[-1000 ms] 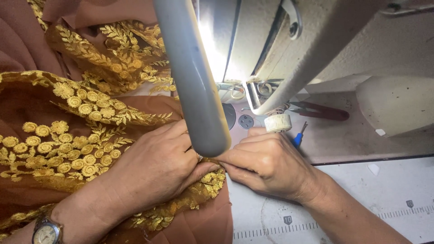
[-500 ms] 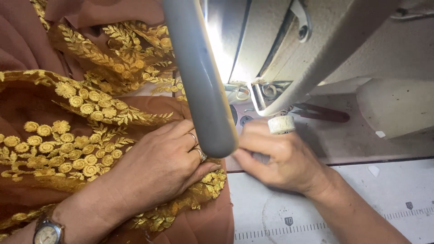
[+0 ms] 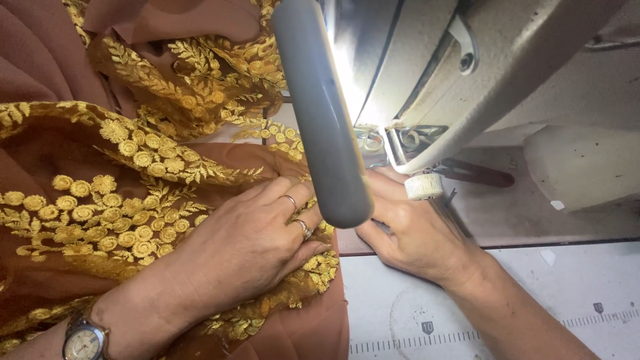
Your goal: Sewing a decorative gold lace border onto a brown garment using an industrial sewing machine.
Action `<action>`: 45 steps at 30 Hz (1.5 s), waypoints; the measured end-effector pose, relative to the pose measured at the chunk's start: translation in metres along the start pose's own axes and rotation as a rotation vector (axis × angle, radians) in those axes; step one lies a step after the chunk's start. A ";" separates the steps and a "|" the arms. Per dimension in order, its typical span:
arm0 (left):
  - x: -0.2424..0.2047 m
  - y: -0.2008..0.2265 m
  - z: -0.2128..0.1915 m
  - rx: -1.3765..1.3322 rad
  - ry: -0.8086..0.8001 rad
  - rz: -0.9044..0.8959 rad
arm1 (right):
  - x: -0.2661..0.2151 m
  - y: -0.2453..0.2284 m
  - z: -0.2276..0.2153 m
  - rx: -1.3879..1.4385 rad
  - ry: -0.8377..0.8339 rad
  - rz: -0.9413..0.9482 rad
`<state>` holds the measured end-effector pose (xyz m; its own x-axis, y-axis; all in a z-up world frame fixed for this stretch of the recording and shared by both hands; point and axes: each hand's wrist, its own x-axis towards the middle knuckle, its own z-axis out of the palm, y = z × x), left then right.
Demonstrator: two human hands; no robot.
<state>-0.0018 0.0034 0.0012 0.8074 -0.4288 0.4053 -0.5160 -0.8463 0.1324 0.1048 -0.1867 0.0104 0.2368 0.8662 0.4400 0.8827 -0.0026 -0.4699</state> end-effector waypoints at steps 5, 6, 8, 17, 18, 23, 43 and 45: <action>0.000 0.000 0.003 0.029 0.006 -0.004 | -0.003 0.002 0.002 -0.031 -0.002 0.001; 0.000 0.000 0.003 0.028 0.007 -0.008 | -0.004 0.004 0.002 -0.067 -0.008 0.018; 0.000 0.000 0.003 0.031 0.002 -0.005 | -0.002 0.002 0.002 -0.056 -0.008 0.005; 0.002 -0.002 0.002 0.042 0.012 -0.014 | -0.005 0.004 0.001 -0.003 -0.014 0.088; 0.001 -0.003 0.002 0.032 0.012 -0.017 | -0.004 0.004 0.001 0.041 0.020 0.088; 0.001 -0.003 0.002 0.019 0.003 -0.024 | -0.003 0.003 -0.001 -0.012 0.031 0.082; 0.000 -0.011 0.007 0.079 0.013 -0.001 | -0.005 0.005 0.006 -0.062 -0.018 0.122; 0.000 -0.014 0.008 0.077 0.032 0.005 | -0.004 0.006 0.006 -0.148 -0.004 0.107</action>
<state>0.0076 0.0125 -0.0076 0.7951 -0.4236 0.4341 -0.4951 -0.8667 0.0611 0.1065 -0.1877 0.0014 0.3314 0.8589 0.3904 0.9028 -0.1684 -0.3957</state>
